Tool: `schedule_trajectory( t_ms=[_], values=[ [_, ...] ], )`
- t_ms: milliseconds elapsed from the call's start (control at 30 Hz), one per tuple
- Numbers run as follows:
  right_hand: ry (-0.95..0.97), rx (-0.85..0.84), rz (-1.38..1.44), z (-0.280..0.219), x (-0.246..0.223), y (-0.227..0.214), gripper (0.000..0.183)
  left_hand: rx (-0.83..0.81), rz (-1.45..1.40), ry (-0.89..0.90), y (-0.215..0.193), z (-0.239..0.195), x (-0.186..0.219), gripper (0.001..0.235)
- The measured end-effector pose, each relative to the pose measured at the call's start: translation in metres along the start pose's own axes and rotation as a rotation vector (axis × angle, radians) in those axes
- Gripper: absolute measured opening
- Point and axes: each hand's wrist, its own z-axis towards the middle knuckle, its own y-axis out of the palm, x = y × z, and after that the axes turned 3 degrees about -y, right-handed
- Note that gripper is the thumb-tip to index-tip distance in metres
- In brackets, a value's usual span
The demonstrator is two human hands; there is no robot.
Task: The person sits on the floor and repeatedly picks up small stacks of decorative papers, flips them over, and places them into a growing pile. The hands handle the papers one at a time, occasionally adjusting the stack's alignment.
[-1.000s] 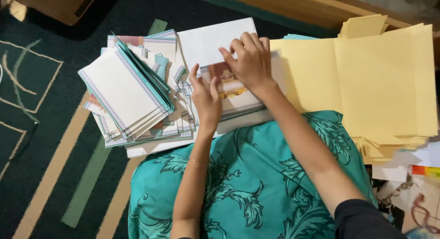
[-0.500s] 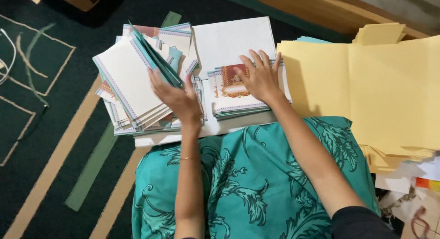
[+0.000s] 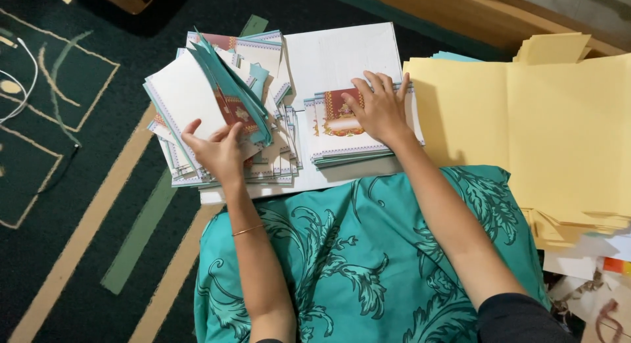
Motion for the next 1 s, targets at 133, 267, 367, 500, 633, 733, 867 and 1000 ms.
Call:
schedule_trajectory(
  t_ms=[133,267,367,500,633,733,867,1000],
  values=[
    [0.005,-0.017,0.040,-0.001,-0.008,-0.016,0.069,-0.092,-0.079,-0.109,-0.025,0.003,0.043,0.073],
    [0.035,0.124,0.223,-0.008,-0.029,-0.043,0.080,-0.095,-0.004,0.011,-0.051,-0.003,0.103,0.024],
    [-0.155,0.364,0.241,-0.004,-0.051,-0.056,0.068,-0.137,0.006,0.057,-0.074,-0.017,0.156,0.028],
    [-0.600,0.510,0.149,0.006,-0.097,-0.052,0.101,-0.217,0.066,0.152,-0.096,-0.039,0.199,0.049],
    [-0.889,0.469,-0.283,0.013,-0.155,-0.091,0.085,-0.337,-0.008,0.105,-0.112,-0.060,0.234,0.043],
    [-1.038,0.598,0.119,0.008,-0.173,-0.112,0.059,-0.273,0.043,0.117,-0.124,-0.067,0.241,0.037],
    [-1.089,0.535,0.219,-0.006,-0.169,-0.148,0.029,-0.331,-0.138,0.199,-0.119,-0.071,0.235,0.033],
    [-1.113,0.552,0.255,-0.022,-0.143,-0.168,0.042,-0.520,-0.312,0.156,-0.102,-0.078,0.236,0.040]
  ],
)
